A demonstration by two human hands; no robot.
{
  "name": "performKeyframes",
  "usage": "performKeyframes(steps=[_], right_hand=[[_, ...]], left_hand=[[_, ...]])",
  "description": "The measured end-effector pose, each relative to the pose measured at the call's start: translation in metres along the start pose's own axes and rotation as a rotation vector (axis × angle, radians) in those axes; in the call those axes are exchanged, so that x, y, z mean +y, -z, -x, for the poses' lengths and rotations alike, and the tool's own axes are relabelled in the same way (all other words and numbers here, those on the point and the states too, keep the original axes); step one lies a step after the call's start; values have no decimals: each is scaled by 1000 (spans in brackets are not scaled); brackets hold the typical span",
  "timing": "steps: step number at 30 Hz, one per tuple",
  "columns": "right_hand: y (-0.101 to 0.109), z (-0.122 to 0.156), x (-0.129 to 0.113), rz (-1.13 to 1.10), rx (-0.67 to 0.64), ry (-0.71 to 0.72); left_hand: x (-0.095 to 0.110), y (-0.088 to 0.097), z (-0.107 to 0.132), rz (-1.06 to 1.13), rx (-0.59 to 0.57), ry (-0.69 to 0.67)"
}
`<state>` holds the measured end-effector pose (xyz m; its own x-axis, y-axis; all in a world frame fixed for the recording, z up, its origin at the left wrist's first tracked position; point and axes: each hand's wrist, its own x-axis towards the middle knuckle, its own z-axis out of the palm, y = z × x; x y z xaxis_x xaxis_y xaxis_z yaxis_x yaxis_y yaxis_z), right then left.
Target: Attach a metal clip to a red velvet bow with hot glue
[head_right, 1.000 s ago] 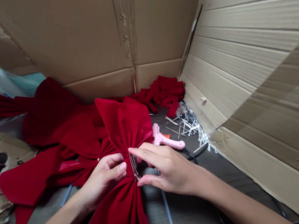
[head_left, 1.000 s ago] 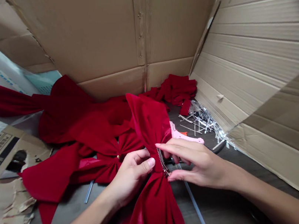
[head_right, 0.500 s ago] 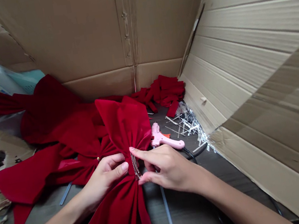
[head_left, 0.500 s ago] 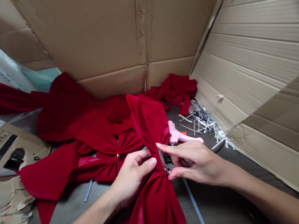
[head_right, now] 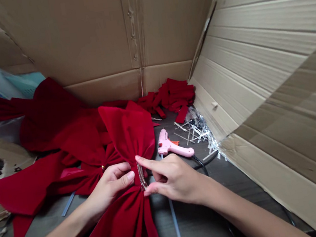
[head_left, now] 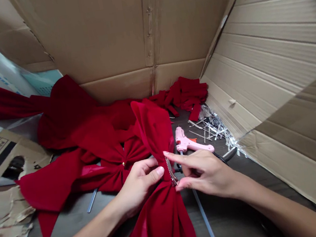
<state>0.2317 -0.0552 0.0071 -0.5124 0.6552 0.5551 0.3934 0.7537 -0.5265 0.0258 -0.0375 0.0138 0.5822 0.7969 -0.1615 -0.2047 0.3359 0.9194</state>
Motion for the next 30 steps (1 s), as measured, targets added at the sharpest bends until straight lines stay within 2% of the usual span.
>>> performKeyframes(steps=[4,10,21,30], right_hand=[[1,0,3,54,-14,30],[-2,1,3,-14,-43,-55],[1,-3,-4,-90,-90,-190],[-2,-2,-6,-203,-94,-190]], left_hand=[[5,1,1,-16,-34,85],[4,4,0,-17,117,126],[4,6,-2,-74,81,91],[-1,8,-2,-70,130,115]])
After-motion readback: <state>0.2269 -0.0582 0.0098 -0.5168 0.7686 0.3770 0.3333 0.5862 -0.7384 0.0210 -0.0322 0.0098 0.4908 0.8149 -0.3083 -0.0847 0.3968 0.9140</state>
